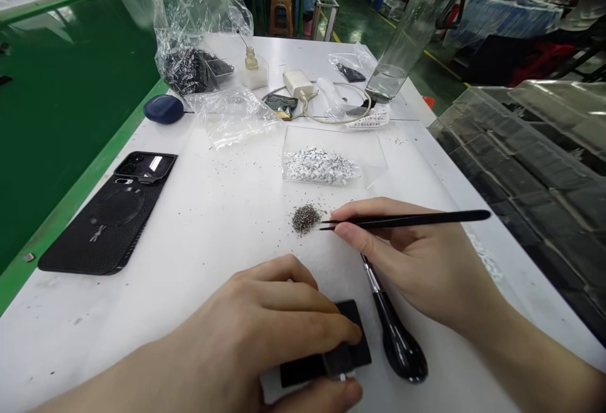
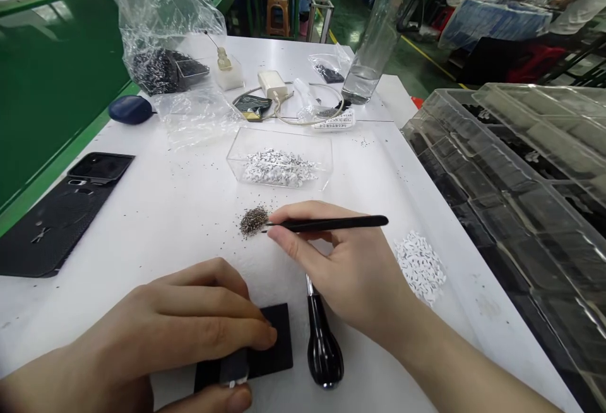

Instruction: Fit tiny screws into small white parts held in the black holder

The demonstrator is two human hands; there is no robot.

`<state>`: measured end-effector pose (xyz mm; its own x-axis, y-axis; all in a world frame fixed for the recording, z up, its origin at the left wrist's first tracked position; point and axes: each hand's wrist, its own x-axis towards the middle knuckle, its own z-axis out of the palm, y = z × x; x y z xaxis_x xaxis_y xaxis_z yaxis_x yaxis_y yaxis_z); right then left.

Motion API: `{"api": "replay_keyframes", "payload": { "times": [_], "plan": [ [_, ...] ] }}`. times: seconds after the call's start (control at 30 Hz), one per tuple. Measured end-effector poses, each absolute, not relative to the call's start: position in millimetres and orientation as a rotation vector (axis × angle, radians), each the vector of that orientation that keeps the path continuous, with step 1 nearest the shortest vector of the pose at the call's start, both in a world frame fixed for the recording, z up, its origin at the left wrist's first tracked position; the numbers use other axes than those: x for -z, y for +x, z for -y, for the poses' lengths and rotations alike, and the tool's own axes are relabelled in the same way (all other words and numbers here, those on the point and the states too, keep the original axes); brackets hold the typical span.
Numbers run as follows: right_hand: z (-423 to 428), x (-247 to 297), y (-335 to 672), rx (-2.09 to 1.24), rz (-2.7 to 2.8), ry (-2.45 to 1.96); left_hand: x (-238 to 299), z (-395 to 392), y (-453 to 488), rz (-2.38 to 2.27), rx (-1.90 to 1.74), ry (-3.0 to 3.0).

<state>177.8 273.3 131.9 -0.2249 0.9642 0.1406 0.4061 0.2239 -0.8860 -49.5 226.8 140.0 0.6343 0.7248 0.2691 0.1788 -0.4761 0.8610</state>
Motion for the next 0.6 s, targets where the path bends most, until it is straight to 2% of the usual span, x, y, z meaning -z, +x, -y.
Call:
{"api": "replay_keyframes", "payload": {
  "times": [0.4,0.6],
  "plan": [
    [-275.2,-132.4,176.2,-1.052,1.708,-1.314,-133.6,-234.9,-51.4,-0.635,-0.752,1.971],
    [-275.7,-133.7,176.1,-1.068,1.689,-1.292,-116.3,-235.4,-53.0,-0.519,-0.891,1.954]
  ]
}}
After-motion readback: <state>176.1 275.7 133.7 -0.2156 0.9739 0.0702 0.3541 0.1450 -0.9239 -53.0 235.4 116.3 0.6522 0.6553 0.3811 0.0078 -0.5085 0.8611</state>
